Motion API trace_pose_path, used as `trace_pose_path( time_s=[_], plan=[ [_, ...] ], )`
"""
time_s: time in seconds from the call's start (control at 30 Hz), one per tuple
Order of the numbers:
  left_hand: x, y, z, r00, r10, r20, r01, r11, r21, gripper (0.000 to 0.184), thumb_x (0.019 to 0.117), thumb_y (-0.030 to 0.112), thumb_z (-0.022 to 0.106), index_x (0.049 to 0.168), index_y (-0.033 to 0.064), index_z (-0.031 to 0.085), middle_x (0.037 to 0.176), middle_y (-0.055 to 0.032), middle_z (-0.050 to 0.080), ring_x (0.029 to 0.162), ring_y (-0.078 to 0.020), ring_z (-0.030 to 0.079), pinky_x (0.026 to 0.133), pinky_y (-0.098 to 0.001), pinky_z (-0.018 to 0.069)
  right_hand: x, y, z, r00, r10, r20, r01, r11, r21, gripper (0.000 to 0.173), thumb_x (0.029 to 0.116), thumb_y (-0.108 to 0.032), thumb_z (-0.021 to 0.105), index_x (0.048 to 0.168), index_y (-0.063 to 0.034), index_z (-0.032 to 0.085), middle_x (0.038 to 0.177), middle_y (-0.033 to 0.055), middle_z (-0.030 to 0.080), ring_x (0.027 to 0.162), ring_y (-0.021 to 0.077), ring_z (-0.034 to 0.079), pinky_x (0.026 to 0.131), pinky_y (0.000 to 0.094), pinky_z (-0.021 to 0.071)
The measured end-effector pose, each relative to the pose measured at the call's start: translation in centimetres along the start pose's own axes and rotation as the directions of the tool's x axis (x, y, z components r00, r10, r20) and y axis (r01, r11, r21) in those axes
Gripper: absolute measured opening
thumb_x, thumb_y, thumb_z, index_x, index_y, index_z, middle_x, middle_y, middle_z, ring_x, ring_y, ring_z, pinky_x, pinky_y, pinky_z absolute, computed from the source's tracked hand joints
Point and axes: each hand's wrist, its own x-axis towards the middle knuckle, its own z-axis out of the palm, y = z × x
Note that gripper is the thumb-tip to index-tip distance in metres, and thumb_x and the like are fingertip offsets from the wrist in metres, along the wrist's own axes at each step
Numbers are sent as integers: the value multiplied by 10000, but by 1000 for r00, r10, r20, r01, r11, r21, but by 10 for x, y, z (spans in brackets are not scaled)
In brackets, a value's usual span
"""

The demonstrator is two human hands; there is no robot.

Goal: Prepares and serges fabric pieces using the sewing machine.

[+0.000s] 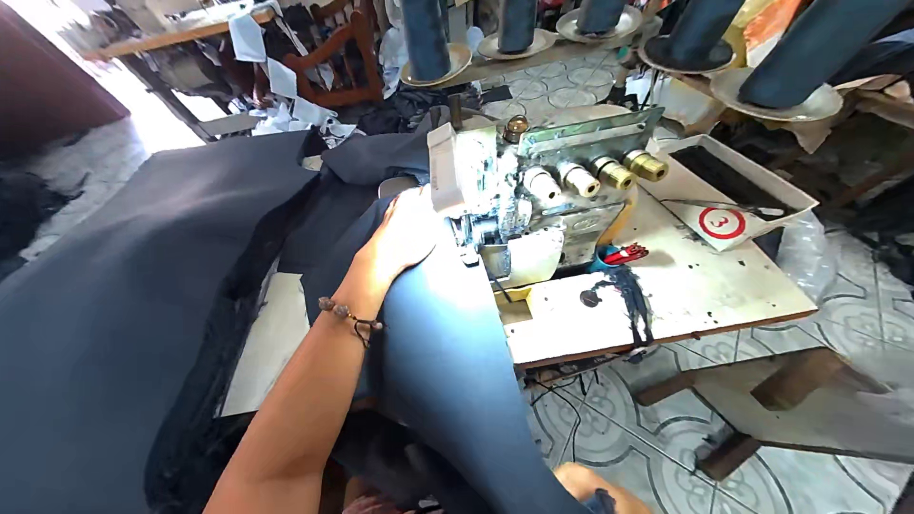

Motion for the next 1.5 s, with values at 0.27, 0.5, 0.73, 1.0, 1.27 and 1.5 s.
trace_pose_path(
  time_s=[0.27, 0.5, 0.73, 1.0, 1.27, 1.5],
  plan=[
    [15, 7, -20, 975, -166, -146, 127, 960, -249, 298, 1007, 0, 577, 1293, -87, 563, 1268, -283, 610, 1176, -354, 597, 1011, -443, 470, 43, 24, -12, 907, -13, -421, -51, 989, -140, 186, 1028, -310, 589, 1165, -303, 714, 1082, -230, 715, 1008, -123, 631, 902, 137, 533],
    [59, -8, -31, 955, -49, -292, 37, 998, -48, 447, 960, 53, 660, 1370, -82, 546, 1497, -320, 443, 1390, -520, 413, 1122, -668, 339, 88, 26, -18, 805, -26, -593, -69, 988, -137, 162, 993, -108, 586, 1096, -174, 692, 1024, -144, 740, 981, -37, 677, 924, 225, 567],
    [-189, -46, 61, 911, -224, -345, 189, 973, -134, 846, 754, 477, 838, 1313, -107, 589, 1439, -397, 465, 1309, -592, 469, 1022, -740, 403, 102, -2, -35, 849, 125, -514, -194, 978, -83, 148, 992, -57, 550, 1083, -91, 661, 934, -115, 719, 861, -40, 673, 820, 196, 581],
    [-151, -57, -21, 895, -188, -404, 282, 941, 189, 234, 1009, 126, 586, 1115, -43, 709, 984, -314, 706, 923, -543, 685, 769, -747, 491, 143, 0, -18, 807, 312, -501, -50, 882, 469, 171, 1079, -179, 406, 1062, -122, 566, 714, -29, 644, 513, 11, 515, 484, 174, 439],
    [17, -41, -75, 905, -342, -253, 351, 936, -10, 421, 1027, 92, 526, 1408, -51, 417, 1217, -390, 590, 1121, -592, 587, 891, -746, 453, 210, 1, -4, 897, 164, -410, 43, 892, 451, 390, 1089, -173, 245, 996, -82, 612, 613, -77, 567, 484, -2, 474, 470, 155, 406],
    [-32, -72, -60, 999, -52, 2, 49, 964, 262, 727, 1050, 264, 557, 1638, 51, 187, 1542, -378, 358, 1330, -615, 454, 1018, -789, 380, 148, 6, -42, 852, -261, -454, -121, 746, -655, 160, 967, -84, 607, 968, 9, 737, 866, 71, 720, 774, 42, 655, 736, 187, 540]
  ],
)
